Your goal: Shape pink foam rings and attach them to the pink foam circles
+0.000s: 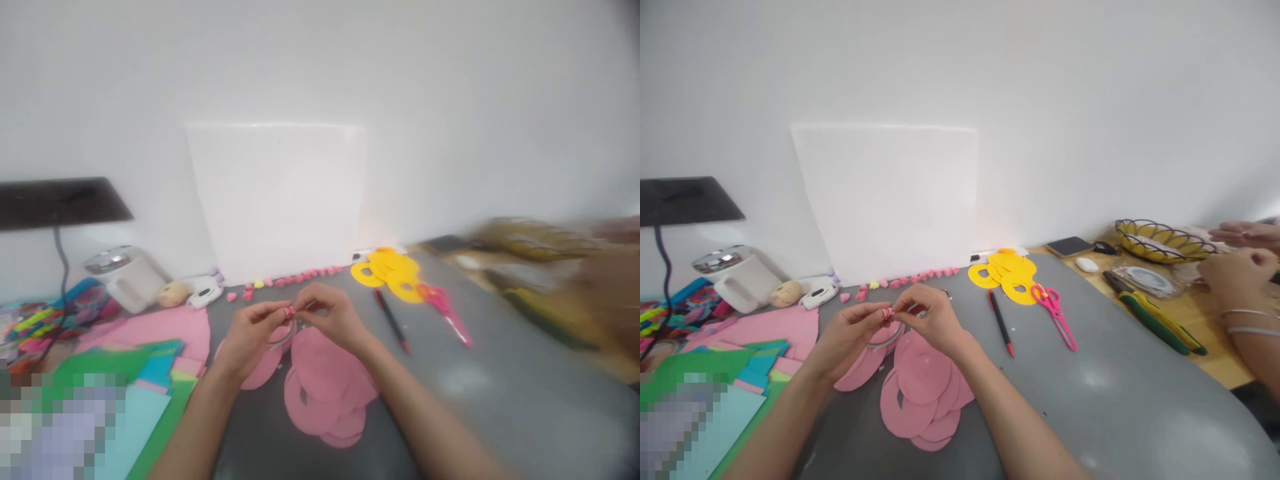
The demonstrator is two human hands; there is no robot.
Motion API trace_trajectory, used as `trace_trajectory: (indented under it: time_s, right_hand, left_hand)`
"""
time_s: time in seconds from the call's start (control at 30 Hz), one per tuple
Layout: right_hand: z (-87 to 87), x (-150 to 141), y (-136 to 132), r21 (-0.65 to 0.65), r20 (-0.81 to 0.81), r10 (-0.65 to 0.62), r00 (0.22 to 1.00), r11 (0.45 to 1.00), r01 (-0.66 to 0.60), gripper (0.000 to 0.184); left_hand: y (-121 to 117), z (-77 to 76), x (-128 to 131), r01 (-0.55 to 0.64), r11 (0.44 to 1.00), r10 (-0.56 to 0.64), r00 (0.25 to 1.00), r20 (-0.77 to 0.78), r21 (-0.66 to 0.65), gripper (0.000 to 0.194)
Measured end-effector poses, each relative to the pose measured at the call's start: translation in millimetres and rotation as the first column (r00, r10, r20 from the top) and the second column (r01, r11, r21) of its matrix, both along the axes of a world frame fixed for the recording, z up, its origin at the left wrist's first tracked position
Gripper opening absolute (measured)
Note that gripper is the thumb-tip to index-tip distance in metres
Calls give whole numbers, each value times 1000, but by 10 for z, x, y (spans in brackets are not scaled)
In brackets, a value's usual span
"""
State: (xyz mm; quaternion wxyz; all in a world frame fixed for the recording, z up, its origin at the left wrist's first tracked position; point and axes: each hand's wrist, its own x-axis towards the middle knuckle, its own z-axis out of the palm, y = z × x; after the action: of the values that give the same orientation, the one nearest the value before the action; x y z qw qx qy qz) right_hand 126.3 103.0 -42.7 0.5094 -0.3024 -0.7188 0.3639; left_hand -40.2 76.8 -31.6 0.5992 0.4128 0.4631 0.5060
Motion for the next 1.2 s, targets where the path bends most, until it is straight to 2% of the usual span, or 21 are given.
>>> trace_trajectory:
  time_s: [0.17, 0.37, 0.53, 0.63, 0.73, 0.83, 0.9, 1.0, 1.13, 1.2]
  right_hand:
    - [-14, -11, -3, 103, 8, -19, 1000, 995, 19, 10]
    - [-40, -1, 4, 165, 8, -19, 1000, 986, 17, 7]
    - [-21, -10, 1, 190, 31, -18, 999, 982, 12, 11]
    - [40, 3, -31, 136, 7, 17, 1000, 991, -18, 14]
    - [100, 36, -71, 5, -26, 66, 998, 998, -66, 11]
    - [102, 50, -81, -79, 77, 79, 994, 994, -73, 19]
    - [64, 37, -64, -39, 142, 10, 990, 999, -5, 28]
    - [-7, 0, -23, 107, 91, -128, 988, 987, 118, 20]
    - [-47, -25, 8, 243, 36, -140, 989, 962, 127, 8]
    - [-53, -24, 11, 293, 60, -151, 987, 948, 127, 9]
  left_hand:
    - [6, 0, -5, 2, 1000, -2, 1000, -8, 6, 26]
    - [5, 3, -10, 4, 1000, -4, 1000, -3, 16, 28]
    - [33, 2, -26, -72, 996, 69, 996, 54, 53, 26]
    - [54, 15, -45, -131, 988, 121, 986, 116, 80, 22]
    - [62, 30, -56, -157, 984, 141, 976, 167, 86, 19]
    - [57, 37, -55, -142, 986, 125, 974, 188, 82, 18]
    - [52, 38, -51, -125, 989, 108, 974, 199, 75, 18]
    - [39, 37, -36, -99, 994, 87, 975, 204, 53, 20]
    - [15, 29, 1, -56, 998, 51, 984, 171, 23, 23]
    - [6, 24, 17, -51, 999, 48, 989, 143, 17, 23]
